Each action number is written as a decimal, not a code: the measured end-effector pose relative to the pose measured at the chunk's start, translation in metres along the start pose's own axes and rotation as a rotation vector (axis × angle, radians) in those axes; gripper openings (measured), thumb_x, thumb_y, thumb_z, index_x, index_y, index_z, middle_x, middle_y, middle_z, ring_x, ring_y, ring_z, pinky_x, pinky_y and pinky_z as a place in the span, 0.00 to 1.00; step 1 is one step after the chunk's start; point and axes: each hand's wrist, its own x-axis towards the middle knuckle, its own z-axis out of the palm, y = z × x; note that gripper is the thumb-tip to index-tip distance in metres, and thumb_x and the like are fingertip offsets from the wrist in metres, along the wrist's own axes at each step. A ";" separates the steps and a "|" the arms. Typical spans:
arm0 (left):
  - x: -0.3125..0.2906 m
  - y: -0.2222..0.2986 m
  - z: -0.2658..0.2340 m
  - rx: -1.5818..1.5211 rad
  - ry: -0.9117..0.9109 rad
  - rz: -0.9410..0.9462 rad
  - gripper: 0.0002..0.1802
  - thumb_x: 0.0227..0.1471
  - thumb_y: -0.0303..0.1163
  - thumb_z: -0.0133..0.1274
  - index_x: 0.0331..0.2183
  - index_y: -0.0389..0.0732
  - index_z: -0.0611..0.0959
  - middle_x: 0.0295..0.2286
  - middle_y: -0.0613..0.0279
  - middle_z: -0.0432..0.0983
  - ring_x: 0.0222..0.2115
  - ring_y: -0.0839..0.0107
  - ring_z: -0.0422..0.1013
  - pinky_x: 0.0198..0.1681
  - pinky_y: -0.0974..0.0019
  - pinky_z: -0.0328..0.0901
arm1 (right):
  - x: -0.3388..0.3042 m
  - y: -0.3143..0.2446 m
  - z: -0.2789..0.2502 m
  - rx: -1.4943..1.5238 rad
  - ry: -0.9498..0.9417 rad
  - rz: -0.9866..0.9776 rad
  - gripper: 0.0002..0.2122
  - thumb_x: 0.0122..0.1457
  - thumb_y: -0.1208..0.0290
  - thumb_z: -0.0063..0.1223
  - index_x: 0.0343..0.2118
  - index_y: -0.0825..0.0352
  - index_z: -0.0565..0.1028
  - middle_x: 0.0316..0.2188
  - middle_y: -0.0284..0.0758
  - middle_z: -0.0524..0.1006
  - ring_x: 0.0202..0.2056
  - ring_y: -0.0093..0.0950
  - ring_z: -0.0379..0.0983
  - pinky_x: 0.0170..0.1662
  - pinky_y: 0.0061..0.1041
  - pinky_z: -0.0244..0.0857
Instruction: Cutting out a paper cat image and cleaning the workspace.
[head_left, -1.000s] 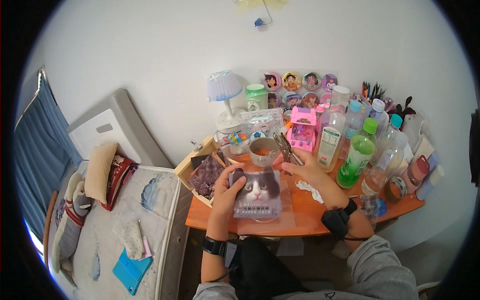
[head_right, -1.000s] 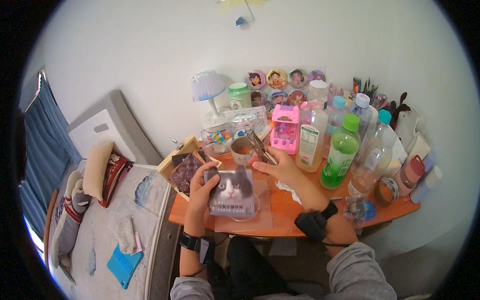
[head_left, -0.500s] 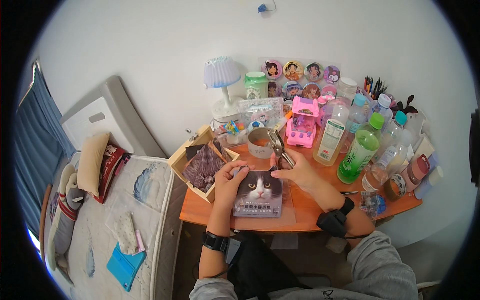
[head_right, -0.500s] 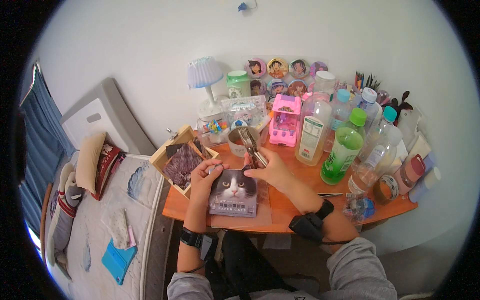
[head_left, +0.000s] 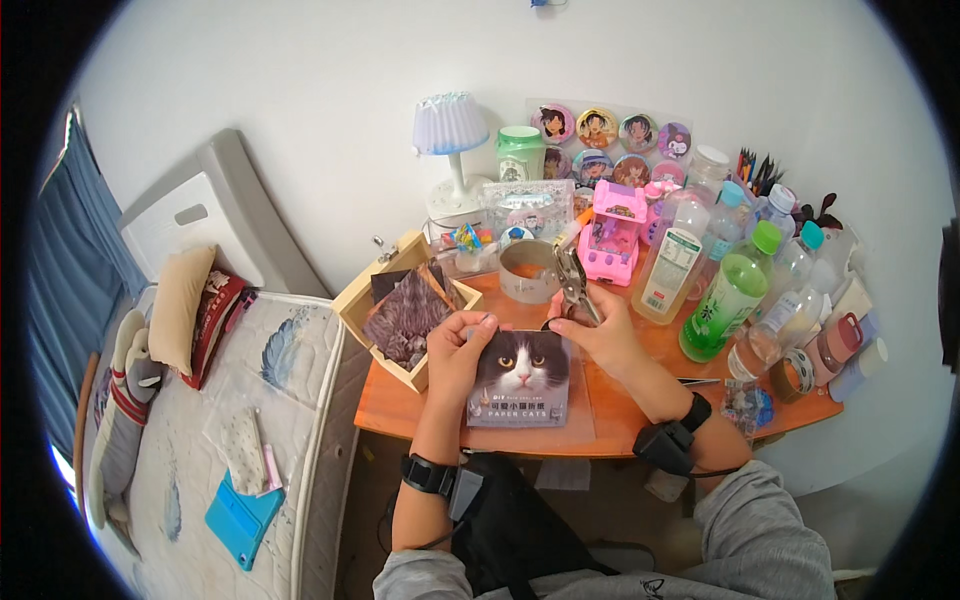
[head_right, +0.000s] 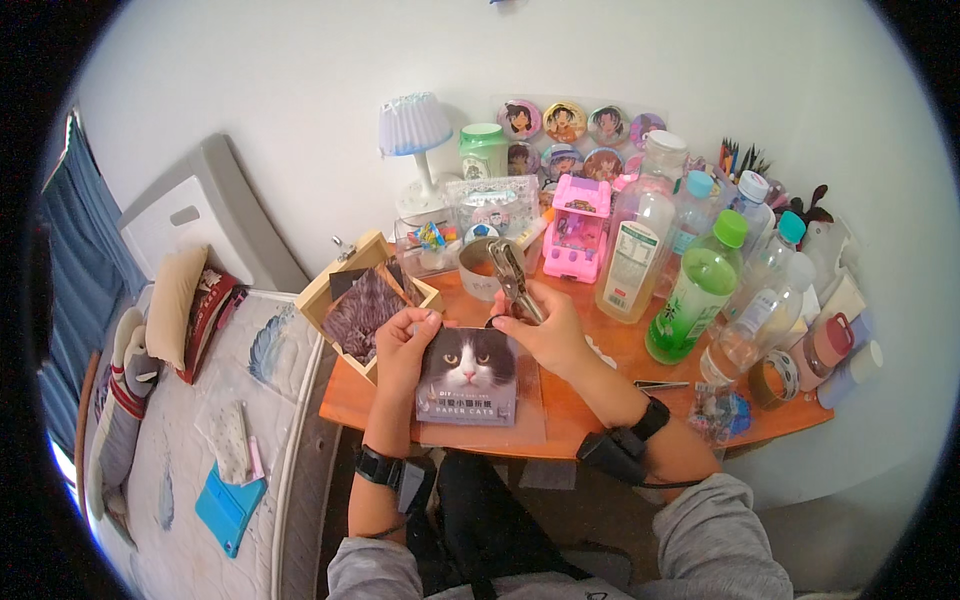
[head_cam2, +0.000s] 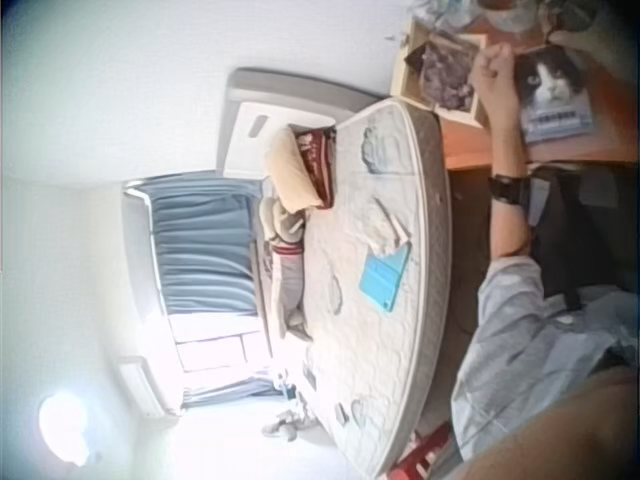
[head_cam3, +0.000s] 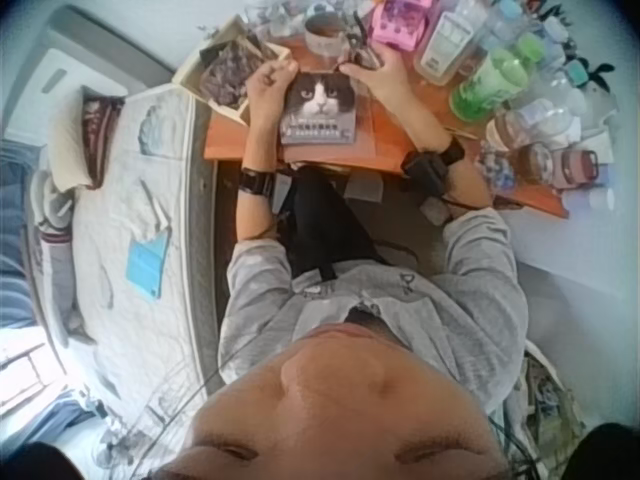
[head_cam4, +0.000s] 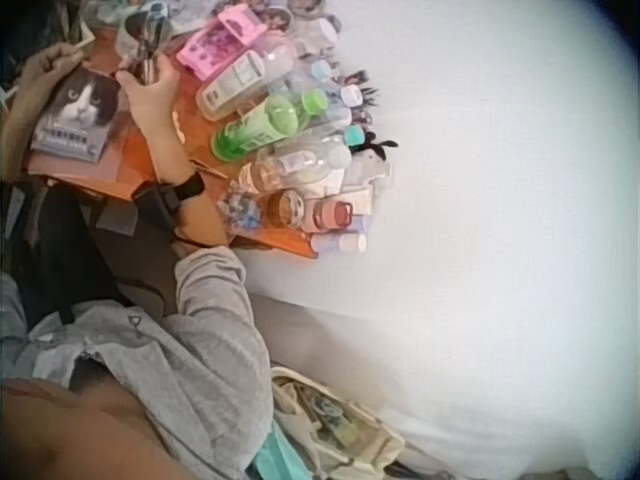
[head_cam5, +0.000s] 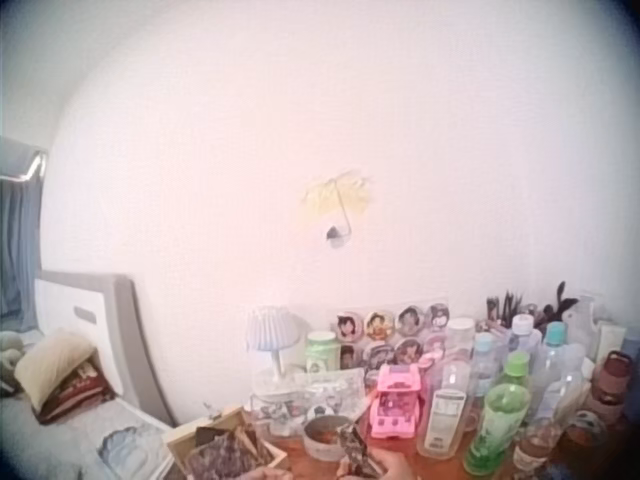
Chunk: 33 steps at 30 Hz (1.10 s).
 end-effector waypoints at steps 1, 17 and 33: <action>-0.001 0.001 0.000 -0.009 0.006 -0.006 0.06 0.47 0.25 0.52 0.29 0.33 0.75 0.24 0.58 0.75 0.24 0.78 0.71 0.27 0.78 0.65 | 0.000 -0.001 0.001 -0.005 0.001 -0.021 0.14 0.45 0.82 0.56 0.36 0.70 0.68 0.30 0.32 0.73 0.33 0.18 0.69 0.37 0.16 0.64; -0.001 0.001 -0.010 0.096 0.180 0.160 0.05 0.46 0.24 0.54 0.27 0.33 0.77 0.21 0.67 0.73 0.21 0.85 0.67 0.23 0.82 0.60 | 0.006 -0.038 -0.043 -0.478 -0.287 0.379 0.20 0.58 0.55 0.39 0.24 0.68 0.74 0.17 0.27 0.69 0.19 0.16 0.63 0.21 0.14 0.55; -0.004 0.002 -0.006 0.198 0.139 0.165 0.07 0.45 0.25 0.55 0.30 0.33 0.77 0.21 0.69 0.73 0.21 0.88 0.65 0.23 0.84 0.58 | 0.004 -0.030 -0.041 -0.662 -0.327 0.206 0.16 0.57 0.59 0.43 0.29 0.69 0.75 0.20 0.31 0.74 0.24 0.17 0.67 0.26 0.19 0.59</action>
